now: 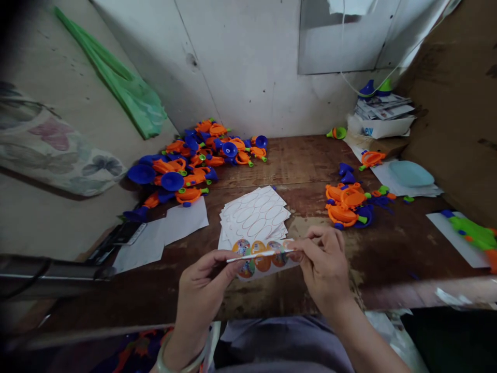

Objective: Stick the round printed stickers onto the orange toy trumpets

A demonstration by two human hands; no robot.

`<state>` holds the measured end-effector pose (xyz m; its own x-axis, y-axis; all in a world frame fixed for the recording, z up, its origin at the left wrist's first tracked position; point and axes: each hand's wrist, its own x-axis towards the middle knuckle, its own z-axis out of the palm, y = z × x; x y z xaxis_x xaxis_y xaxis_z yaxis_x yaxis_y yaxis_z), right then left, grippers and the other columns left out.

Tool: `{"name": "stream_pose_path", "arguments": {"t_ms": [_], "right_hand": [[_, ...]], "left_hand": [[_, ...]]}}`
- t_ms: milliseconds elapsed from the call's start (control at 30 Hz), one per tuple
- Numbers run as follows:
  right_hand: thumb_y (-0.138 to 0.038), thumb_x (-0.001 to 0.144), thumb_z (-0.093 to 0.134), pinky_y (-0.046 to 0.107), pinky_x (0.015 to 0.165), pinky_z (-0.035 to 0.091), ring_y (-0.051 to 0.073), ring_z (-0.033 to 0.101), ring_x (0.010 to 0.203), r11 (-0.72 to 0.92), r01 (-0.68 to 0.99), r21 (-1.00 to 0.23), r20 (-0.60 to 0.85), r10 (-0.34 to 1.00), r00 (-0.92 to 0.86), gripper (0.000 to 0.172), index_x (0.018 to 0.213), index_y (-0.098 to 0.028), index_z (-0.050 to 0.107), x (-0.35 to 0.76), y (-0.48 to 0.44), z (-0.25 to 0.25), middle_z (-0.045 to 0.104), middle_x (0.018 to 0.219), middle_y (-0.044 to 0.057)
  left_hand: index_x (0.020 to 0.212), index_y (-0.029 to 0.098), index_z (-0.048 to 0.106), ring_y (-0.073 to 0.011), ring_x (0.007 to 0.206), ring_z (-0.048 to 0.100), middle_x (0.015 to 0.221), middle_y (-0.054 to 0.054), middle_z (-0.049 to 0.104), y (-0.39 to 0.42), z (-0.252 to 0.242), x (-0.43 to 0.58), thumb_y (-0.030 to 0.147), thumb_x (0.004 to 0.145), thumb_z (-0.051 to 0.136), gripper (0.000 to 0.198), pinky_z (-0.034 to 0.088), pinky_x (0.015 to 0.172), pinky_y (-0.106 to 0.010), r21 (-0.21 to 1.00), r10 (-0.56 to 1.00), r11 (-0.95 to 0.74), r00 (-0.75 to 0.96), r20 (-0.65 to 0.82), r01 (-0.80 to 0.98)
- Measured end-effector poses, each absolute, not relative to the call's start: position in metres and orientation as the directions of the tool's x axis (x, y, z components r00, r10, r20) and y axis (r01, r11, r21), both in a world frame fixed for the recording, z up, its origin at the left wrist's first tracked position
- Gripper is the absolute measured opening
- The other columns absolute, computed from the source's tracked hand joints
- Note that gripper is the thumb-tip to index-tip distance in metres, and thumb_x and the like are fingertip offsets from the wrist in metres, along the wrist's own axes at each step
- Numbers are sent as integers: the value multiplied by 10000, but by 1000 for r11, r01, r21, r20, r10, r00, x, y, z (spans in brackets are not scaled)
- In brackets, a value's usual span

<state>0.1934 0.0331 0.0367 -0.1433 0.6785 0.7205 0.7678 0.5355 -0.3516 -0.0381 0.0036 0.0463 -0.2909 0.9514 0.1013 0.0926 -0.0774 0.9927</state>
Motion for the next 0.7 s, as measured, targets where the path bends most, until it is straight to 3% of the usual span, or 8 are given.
{"name": "stream_pose_path", "arguments": {"t_ms": [100,167,300,400,500,567,633,700], "right_hand": [[-232,1063,601,492,937,543,329,676,1137,498,825,-269,636,735,-236,229,1124,-266,819,189,31,42,774,1176,110],[-277,1075,610,510,1011,533,355,658,1286,553,795,-248,604,730,-319,261,1279,-250,770,181,29,47,798,1272,115],[-255,1108,589,362,931,611,226,767,1071,745,598,-297,640,620,-454,221,1226,-262,776,162,29,56,864,1045,35],[-170,1116,531,306,873,642,183,778,943,823,514,-242,754,493,-434,263,1152,-210,789,157,33,54,863,996,52],[-146,1119,501,310,907,639,200,761,1000,861,494,-116,823,362,-437,296,1134,-158,796,156,35,49,857,1011,86],[-135,1114,514,318,960,620,195,747,993,875,480,-66,839,309,-448,294,1083,-181,803,156,31,50,847,948,53],[-142,1128,501,317,1031,600,165,738,934,919,385,-87,799,296,-524,346,975,-248,793,157,23,57,823,859,-16],[-242,1159,496,283,1046,607,141,746,937,944,240,-225,684,329,-651,375,908,-301,769,159,15,66,810,863,-50]], "left_hand": [[786,219,886,-168,521,689,653,-39,799,2,47,-35,290,791,849,80,542,484,-214,986,961,-98,-245,128,132],[827,216,893,-174,537,710,676,-44,812,1,49,-32,303,825,845,100,562,510,-221,984,967,-115,-212,142,135],[820,198,873,-166,505,688,571,-30,750,0,55,-27,426,931,799,264,559,529,-222,993,991,-110,-66,113,46],[697,183,800,-159,518,664,547,-32,715,-3,57,-23,548,969,754,458,551,561,-230,999,999,-36,-23,35,-33],[644,173,727,-149,548,639,586,-30,703,-4,54,-23,622,928,773,533,540,586,-236,992,997,48,-54,-55,-114],[662,174,710,-136,545,590,590,-17,669,-1,50,-26,633,915,769,527,508,567,-232,991,994,68,-77,-78,-115],[712,182,703,-122,540,520,591,10,615,6,48,-33,596,924,753,467,447,526,-218,998,984,40,-173,-48,-50],[782,193,702,-119,561,490,626,25,598,13,46,-42,529,945,720,374,410,516,-208,998,945,-25,-324,43,60]]}}
